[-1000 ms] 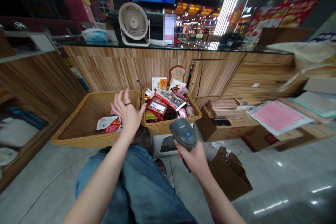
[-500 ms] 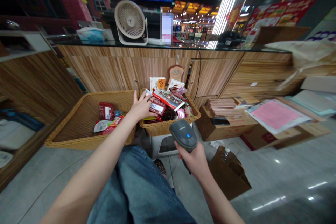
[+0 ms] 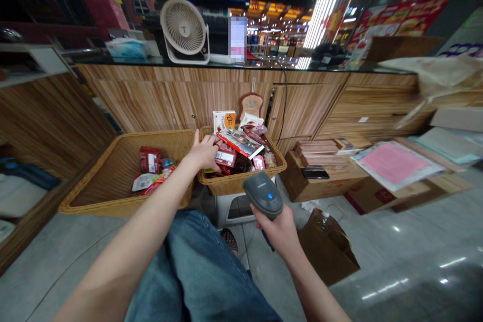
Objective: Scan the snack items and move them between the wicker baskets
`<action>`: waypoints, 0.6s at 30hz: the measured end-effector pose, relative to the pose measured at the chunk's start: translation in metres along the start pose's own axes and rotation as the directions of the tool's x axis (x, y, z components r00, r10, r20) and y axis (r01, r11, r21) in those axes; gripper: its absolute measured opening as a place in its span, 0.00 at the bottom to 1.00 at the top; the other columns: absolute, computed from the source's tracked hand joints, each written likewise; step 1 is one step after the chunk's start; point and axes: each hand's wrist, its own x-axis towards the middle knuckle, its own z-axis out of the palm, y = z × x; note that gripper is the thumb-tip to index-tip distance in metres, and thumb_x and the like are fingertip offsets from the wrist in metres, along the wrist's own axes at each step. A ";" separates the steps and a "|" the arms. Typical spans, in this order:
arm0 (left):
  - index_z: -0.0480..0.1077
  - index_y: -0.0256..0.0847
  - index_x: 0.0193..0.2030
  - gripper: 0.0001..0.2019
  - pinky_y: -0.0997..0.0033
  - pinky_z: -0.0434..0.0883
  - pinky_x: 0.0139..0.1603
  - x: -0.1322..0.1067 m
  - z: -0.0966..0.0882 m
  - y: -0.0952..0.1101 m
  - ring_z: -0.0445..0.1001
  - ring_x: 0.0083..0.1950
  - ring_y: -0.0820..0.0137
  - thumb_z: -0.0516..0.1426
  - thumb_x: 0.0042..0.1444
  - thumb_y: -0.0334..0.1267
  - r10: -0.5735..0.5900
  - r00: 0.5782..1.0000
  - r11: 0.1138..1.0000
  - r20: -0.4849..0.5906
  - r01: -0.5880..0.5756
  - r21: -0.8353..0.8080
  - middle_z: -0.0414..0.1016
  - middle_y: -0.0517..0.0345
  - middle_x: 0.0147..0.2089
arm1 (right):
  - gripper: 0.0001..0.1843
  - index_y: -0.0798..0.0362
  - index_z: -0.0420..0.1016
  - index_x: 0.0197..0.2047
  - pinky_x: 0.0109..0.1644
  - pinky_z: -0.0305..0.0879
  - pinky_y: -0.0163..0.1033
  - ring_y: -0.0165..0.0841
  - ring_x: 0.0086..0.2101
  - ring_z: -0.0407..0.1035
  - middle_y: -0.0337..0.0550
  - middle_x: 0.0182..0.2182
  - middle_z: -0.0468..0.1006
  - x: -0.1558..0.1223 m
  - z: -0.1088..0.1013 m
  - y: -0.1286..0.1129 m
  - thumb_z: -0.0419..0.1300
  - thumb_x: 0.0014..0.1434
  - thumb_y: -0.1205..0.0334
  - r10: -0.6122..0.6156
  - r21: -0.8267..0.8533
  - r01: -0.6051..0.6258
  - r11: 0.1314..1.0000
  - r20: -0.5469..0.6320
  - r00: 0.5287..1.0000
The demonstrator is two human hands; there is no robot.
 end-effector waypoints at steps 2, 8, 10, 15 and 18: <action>0.65 0.40 0.72 0.51 0.24 0.27 0.73 0.007 0.002 -0.004 0.55 0.76 0.42 0.70 0.39 0.56 -0.009 0.999 1.000 0.039 0.010 -0.013 0.65 0.32 0.71 | 0.17 0.49 0.70 0.22 0.31 0.72 0.39 0.40 0.25 0.75 0.40 0.16 0.74 -0.001 0.000 0.000 0.66 0.58 0.53 0.008 0.002 -0.008 1.000 -0.008 1.000; 0.62 0.41 0.73 0.51 0.22 0.25 0.71 0.017 -0.001 -0.008 0.50 0.79 0.41 0.69 0.40 0.49 0.027 0.990 0.993 0.136 -0.011 -0.114 0.61 0.34 0.76 | 0.16 0.49 0.71 0.22 0.31 0.73 0.39 0.42 0.27 0.76 0.40 0.15 0.74 0.000 -0.001 0.000 0.67 0.57 0.52 0.010 0.002 -0.010 1.000 -0.022 1.000; 0.67 0.40 0.70 0.47 0.24 0.26 0.73 0.016 -0.007 -0.007 0.54 0.77 0.42 0.69 0.39 0.47 0.031 0.990 0.995 0.140 -0.018 -0.097 0.65 0.34 0.73 | 0.16 0.49 0.72 0.23 0.30 0.73 0.40 0.42 0.26 0.76 0.41 0.15 0.74 0.000 -0.001 0.000 0.67 0.57 0.52 0.007 -0.001 -0.007 1.000 -0.018 1.000; 0.74 0.41 0.62 0.38 0.29 0.26 0.76 -0.001 -0.027 0.000 0.62 0.72 0.43 0.68 0.41 0.47 0.085 0.995 0.996 -0.058 -0.086 -0.028 0.72 0.40 0.64 | 0.15 0.49 0.72 0.24 0.28 0.71 0.39 0.38 0.22 0.73 0.39 0.15 0.73 0.000 0.001 0.001 0.66 0.58 0.52 0.018 0.015 -0.018 1.000 -0.005 1.000; 0.69 0.41 0.67 0.40 0.34 0.27 0.78 -0.020 -0.029 0.004 0.61 0.72 0.45 0.67 0.45 0.44 0.096 0.966 0.995 -0.241 -0.093 0.023 0.70 0.41 0.66 | 0.15 0.49 0.72 0.24 0.29 0.71 0.39 0.39 0.23 0.74 0.39 0.15 0.73 -0.001 0.001 0.000 0.66 0.58 0.53 0.011 0.023 -0.011 1.000 -0.004 1.000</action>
